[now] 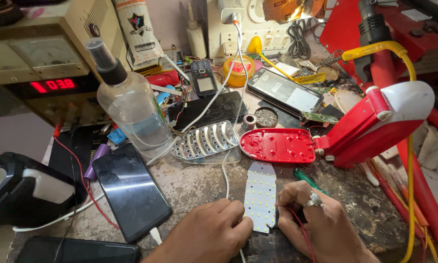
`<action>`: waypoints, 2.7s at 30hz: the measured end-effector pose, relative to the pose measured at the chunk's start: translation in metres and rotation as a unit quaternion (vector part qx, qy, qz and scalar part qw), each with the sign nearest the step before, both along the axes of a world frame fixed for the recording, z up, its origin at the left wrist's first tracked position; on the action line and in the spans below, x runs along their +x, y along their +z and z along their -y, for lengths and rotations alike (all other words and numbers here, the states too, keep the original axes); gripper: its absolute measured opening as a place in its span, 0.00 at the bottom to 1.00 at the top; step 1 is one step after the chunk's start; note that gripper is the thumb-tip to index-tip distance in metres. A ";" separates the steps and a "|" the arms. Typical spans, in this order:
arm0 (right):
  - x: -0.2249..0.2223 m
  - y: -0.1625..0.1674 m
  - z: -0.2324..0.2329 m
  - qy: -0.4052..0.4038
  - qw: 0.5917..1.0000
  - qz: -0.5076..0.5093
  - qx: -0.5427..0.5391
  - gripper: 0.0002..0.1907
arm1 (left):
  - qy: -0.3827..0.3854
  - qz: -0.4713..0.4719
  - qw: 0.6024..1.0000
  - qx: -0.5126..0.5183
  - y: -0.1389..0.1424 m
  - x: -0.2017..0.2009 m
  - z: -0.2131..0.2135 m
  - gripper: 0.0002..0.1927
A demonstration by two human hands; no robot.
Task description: The person uses a green-handled screwdriver to probe and adjust contacts on a flexible LED strip while intermittently connecting a red wire to test the lights. The LED strip is held steady with the left hand and manipulated on a cluttered workbench.
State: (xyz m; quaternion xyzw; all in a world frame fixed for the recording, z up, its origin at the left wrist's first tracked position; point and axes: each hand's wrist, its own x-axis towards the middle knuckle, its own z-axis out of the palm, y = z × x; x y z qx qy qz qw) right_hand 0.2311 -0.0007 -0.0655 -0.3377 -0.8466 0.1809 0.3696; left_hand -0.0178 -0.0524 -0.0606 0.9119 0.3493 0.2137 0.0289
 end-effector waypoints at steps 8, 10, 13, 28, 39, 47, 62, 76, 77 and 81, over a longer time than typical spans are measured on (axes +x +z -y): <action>-0.001 0.005 0.001 -0.006 1.000 0.015 0.026 0.17 | 0.010 -0.006 1.000 -0.001 0.010 0.001 0.003 0.07; -0.001 0.006 0.001 -0.017 1.000 0.015 0.020 0.17 | 0.008 0.003 1.000 0.000 0.014 0.000 0.004 0.07; 0.001 0.010 0.005 -0.035 0.999 -0.004 0.015 0.16 | 0.012 0.006 1.000 -0.003 0.019 0.000 0.005 0.06; 0.003 0.020 0.028 -0.135 0.981 -0.139 -0.027 0.07 | 0.099 0.234 0.958 -0.131 0.054 -0.006 0.006 0.18; 0.010 0.033 0.029 -0.110 0.990 -0.091 -0.004 0.10 | 0.062 0.206 0.965 -0.149 0.074 0.006 -0.009 0.14; 0.007 0.039 0.034 -0.069 0.994 -0.066 -0.046 0.12 | 0.046 0.121 0.988 -0.086 0.059 0.026 -0.022 0.09; 0.041 0.039 0.044 -0.346 0.917 0.198 0.020 0.07 | 0.067 0.315 0.918 -0.232 0.051 0.001 -0.039 0.12; 0.024 0.021 0.018 -0.057 0.935 -0.218 -0.274 0.09 | -0.066 0.378 0.846 -0.370 0.044 -0.006 -0.038 0.07; 0.022 0.020 0.017 -0.063 0.943 -0.182 -0.270 0.09 | -0.042 0.368 0.836 -0.404 0.043 -0.005 -0.037 0.09; 0.018 0.022 0.008 -0.058 0.944 -0.177 -0.273 0.09 | 0.033 0.275 0.898 -0.342 0.042 -0.004 -0.034 0.31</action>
